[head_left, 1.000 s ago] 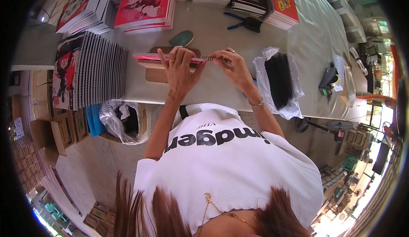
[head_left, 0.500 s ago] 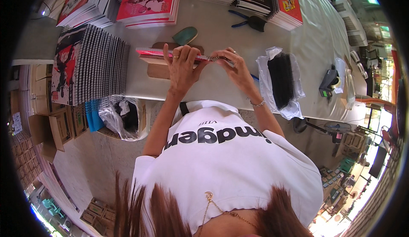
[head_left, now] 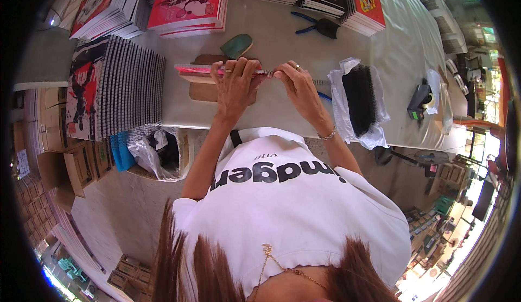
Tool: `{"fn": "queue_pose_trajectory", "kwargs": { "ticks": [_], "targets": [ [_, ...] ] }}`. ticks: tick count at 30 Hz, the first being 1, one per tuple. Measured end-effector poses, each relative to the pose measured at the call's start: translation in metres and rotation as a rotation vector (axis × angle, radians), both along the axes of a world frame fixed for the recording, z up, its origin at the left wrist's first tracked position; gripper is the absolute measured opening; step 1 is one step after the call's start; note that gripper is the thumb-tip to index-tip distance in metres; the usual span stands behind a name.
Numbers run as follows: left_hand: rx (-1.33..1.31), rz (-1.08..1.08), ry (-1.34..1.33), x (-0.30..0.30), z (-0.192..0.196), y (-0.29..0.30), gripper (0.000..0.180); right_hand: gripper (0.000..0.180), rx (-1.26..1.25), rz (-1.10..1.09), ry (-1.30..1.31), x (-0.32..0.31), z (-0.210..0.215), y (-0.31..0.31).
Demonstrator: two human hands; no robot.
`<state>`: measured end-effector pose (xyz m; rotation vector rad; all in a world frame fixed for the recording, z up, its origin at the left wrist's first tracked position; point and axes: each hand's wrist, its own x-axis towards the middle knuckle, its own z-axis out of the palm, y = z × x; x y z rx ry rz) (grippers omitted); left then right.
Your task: The person assembles spiral-bound notebooks by placing covers and paper onto a wooden jig and trimming the spiral coil with pliers.
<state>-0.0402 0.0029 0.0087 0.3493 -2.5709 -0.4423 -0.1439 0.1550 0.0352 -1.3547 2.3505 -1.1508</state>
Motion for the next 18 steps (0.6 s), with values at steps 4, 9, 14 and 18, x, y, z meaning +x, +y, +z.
{"fn": "queue_pose_trajectory", "kwargs": {
  "ticks": [4,9,14,18],
  "targets": [
    [0.034,-0.225,0.042,0.004,-0.003,-0.012,0.025,0.017,-0.033,-0.017,-0.173,0.004,0.002,-0.001],
    [0.06,-0.318,-0.011,0.02,-0.003,-0.02,0.031,0.022,0.037,0.155,-0.731,-0.039,-0.025,-0.005],
    [-0.043,-0.321,0.034,0.021,-0.01,-0.018,0.03,0.048,0.241,0.185,-0.149,-0.078,-0.055,-0.072],
    [-0.082,-0.313,0.07,0.016,-0.016,-0.016,0.029,0.052,0.223,0.308,0.338,-0.074,-0.108,-0.118]
  ]
}}
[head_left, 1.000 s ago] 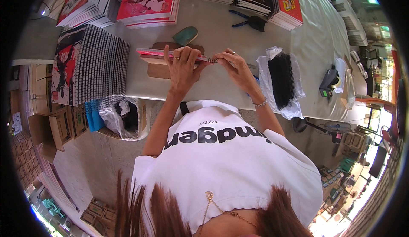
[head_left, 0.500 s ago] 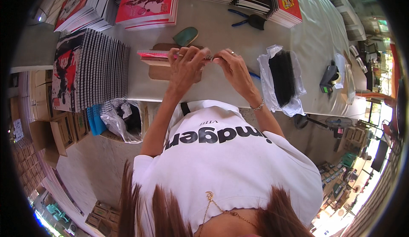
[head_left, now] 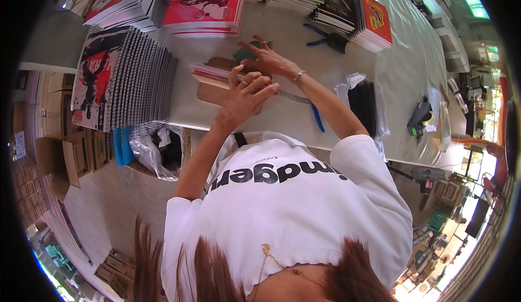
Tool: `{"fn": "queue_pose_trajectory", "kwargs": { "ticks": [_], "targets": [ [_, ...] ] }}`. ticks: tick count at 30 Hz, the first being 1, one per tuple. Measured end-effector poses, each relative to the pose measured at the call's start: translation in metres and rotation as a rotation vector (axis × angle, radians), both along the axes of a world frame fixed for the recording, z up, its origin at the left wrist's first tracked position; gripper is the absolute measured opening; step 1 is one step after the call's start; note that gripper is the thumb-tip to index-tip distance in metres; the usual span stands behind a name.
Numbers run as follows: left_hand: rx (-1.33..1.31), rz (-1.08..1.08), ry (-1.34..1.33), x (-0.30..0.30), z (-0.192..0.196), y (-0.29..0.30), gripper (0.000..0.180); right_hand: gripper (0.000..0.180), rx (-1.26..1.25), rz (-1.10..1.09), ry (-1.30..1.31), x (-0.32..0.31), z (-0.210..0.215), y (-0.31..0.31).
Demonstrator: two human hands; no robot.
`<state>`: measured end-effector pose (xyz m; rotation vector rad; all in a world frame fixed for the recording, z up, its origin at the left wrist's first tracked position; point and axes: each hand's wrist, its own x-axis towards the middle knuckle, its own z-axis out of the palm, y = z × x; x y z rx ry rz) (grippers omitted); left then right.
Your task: The person assembles spiral-bound notebooks by placing covers and paper onto a wooden jig and trimming the spiral coil with pliers.
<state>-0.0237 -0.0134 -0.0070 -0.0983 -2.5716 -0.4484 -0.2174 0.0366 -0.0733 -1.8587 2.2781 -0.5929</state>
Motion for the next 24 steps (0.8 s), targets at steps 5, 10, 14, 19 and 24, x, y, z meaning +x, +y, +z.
{"fn": "queue_pose_trajectory", "kwargs": {
  "ticks": [5,10,14,19,24],
  "targets": [
    [0.049,0.032,-0.005,0.003,0.002,0.002,0.027,0.064,0.043,0.101,-0.065,-0.012,0.013,-0.005],
    [0.075,0.04,0.03,0.0,0.002,0.002,0.027,0.071,0.078,-0.062,-0.887,-0.039,0.038,0.046],
    [0.105,0.027,0.039,-0.003,0.002,0.001,0.022,0.062,0.087,0.003,-1.736,-0.023,0.083,0.082],
    [0.117,0.005,-0.01,-0.003,0.008,-0.003,0.026,0.075,0.232,0.114,-1.488,-0.024,0.078,0.097],
    [0.127,0.359,0.024,0.005,0.02,0.018,0.036,0.08,0.224,0.204,-1.469,-0.023,0.094,0.099]
  ]
}}
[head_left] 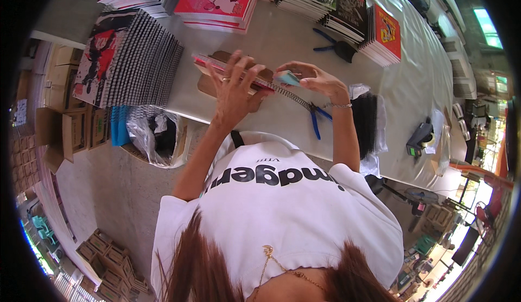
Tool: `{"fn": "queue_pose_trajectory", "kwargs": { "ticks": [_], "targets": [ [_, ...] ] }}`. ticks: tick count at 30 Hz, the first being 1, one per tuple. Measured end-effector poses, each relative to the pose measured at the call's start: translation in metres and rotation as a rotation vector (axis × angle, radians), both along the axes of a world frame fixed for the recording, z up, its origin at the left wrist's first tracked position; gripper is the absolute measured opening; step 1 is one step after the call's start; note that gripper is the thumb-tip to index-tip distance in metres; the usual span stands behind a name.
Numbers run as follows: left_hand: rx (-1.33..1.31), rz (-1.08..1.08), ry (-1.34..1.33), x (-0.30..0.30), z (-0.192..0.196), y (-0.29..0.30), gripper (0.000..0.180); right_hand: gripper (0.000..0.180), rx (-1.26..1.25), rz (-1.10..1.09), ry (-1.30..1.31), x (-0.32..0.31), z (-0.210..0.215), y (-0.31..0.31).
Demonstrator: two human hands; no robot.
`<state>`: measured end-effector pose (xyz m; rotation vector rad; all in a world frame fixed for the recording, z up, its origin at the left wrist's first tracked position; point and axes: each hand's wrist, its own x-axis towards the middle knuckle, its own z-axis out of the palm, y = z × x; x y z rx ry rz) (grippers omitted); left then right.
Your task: The person assembles spiral-bound notebooks by placing covers and paper onto a wooden jig and trimming the spiral coil with pliers.
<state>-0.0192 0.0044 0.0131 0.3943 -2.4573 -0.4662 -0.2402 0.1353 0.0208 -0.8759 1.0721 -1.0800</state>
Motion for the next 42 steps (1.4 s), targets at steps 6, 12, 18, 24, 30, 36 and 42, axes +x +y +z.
{"fn": "queue_pose_trajectory", "kwargs": {
  "ticks": [6,12,18,24,30,36,42],
  "targets": [
    [0.15,0.098,-0.027,0.004,-0.005,-0.004,0.049,0.071,-0.245,0.144,-0.089,0.004,0.026,-0.004],
    [0.255,0.064,-0.051,0.005,0.001,-0.004,0.04,0.068,0.213,0.038,0.479,0.01,0.014,-0.016],
    [0.253,0.009,-0.04,0.008,0.0,-0.009,0.038,0.061,0.198,0.055,0.377,0.021,0.028,-0.018],
    [0.231,-0.006,0.011,0.011,-0.003,-0.015,0.042,0.06,-0.111,0.121,0.266,0.039,0.059,-0.012],
    [0.259,-0.001,0.085,0.017,-0.01,-0.016,0.04,0.058,-0.117,0.167,0.317,0.049,0.075,-0.015],
    [0.291,-0.023,0.091,0.024,-0.016,-0.009,0.05,0.055,-0.1,0.219,0.581,0.042,0.062,-0.024],
    [0.366,0.02,0.09,0.02,-0.02,-0.003,0.066,0.053,-0.004,0.089,0.361,0.045,0.049,-0.022]
  ]
}}
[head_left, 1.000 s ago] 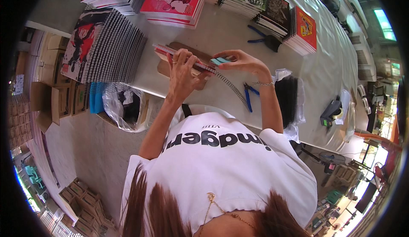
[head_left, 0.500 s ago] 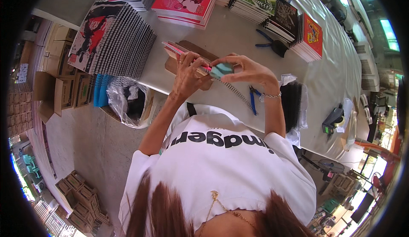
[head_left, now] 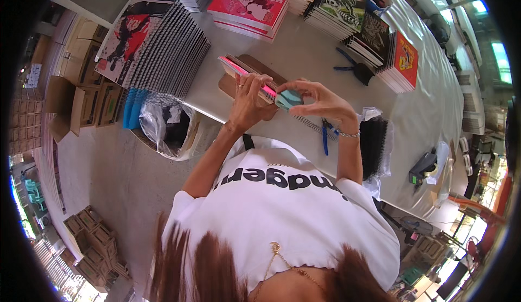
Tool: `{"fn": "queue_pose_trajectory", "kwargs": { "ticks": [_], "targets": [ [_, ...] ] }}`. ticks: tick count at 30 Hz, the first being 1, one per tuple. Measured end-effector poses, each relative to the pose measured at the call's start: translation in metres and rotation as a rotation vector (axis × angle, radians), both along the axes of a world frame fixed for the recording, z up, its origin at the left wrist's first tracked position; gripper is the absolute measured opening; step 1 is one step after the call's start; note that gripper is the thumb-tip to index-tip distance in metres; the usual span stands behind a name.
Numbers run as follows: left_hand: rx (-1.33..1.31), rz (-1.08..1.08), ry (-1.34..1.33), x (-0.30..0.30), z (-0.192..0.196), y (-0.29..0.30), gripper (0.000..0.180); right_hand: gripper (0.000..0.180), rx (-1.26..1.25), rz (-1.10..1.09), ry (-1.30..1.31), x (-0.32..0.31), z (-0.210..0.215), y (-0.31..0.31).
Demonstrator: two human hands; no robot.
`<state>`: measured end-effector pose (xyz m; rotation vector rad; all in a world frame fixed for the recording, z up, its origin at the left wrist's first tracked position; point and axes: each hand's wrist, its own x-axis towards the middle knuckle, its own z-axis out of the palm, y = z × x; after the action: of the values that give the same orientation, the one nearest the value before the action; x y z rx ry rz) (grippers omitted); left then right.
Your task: The person assembles spiral-bound notebooks by placing covers and paper onto a wooden jig and trimming the spiral coil with pliers.
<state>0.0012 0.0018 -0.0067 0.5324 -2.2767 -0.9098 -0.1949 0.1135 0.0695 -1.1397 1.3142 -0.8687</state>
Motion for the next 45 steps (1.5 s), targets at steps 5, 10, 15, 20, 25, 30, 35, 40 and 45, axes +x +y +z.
{"fn": "queue_pose_trajectory", "kwargs": {
  "ticks": [5,10,15,20,25,30,35,40,45],
  "targets": [
    [-0.042,0.001,-0.006,-0.003,-0.009,-0.002,0.075,0.055,-0.008,-0.015,0.052,0.01,0.001,-0.009],
    [-0.086,0.003,-0.012,-0.003,-0.008,-0.005,0.086,0.055,-0.114,0.049,-0.153,0.013,0.015,-0.009],
    [-0.068,0.007,0.061,0.001,-0.015,-0.001,0.096,0.05,-0.319,0.171,0.236,0.021,0.028,-0.019],
    [-0.018,0.067,0.088,0.0,-0.014,-0.001,0.099,0.051,-0.111,-0.089,0.159,0.011,-0.002,-0.025],
    [-0.03,0.032,0.136,0.002,-0.014,0.001,0.098,0.053,-0.119,-0.043,-0.04,0.02,0.008,-0.028],
    [-0.071,0.093,0.138,0.007,-0.009,-0.016,0.092,0.051,-0.084,-0.002,-0.179,0.02,0.013,-0.039],
    [-0.119,0.249,-0.099,0.022,0.009,-0.037,0.077,0.052,-0.144,0.13,0.033,0.025,0.013,-0.046],
    [-0.116,0.274,0.026,0.019,0.006,-0.056,0.061,0.051,-0.083,-0.047,0.242,0.016,-0.023,-0.06],
    [0.045,0.127,0.128,0.014,-0.009,-0.068,0.068,0.049,-0.096,-0.037,-0.024,0.018,-0.017,-0.066]
  ]
}}
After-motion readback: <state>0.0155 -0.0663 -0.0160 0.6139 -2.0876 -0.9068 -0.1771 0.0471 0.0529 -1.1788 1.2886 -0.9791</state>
